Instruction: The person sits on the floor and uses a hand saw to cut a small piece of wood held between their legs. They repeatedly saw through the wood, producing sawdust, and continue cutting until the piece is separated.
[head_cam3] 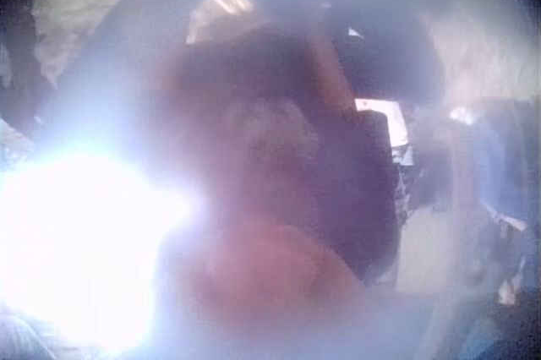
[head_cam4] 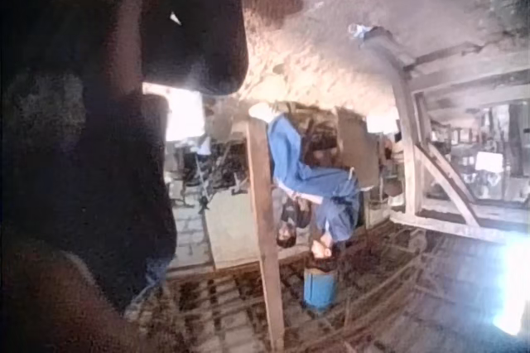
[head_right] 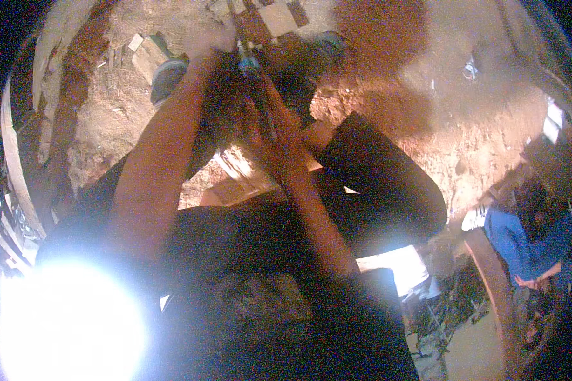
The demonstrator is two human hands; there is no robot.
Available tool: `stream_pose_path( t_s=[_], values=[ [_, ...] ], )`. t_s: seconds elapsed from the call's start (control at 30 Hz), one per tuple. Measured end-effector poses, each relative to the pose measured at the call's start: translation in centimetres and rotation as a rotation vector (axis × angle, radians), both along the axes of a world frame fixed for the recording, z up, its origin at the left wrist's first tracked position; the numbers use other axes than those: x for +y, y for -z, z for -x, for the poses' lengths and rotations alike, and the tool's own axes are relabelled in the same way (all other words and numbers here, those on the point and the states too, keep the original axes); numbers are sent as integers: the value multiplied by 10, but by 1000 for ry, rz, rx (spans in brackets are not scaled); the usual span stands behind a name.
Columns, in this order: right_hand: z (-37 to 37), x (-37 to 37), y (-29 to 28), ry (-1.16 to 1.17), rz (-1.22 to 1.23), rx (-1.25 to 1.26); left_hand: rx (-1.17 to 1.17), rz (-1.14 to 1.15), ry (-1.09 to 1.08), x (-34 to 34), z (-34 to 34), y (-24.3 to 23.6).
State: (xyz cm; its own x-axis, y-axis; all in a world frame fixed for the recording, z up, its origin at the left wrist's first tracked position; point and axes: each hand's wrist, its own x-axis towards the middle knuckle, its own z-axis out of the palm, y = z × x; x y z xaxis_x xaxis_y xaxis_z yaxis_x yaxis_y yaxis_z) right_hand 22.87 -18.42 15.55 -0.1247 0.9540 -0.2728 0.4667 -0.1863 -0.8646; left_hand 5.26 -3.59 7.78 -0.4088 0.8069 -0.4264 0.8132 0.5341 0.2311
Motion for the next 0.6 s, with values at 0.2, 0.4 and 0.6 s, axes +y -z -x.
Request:
stream_pose_path(
  t_s=[0.2,0.4,0.6],
  values=[
    [45,4,-7,261,-315,-227,-25,-15,5,6,3,13],
    [7,21,-25,153,190,81,-27,58,10,1,-6,-22],
    [22,-9,8,196,-313,-29,-53,-8,-39,8,2,9]
  ],
)
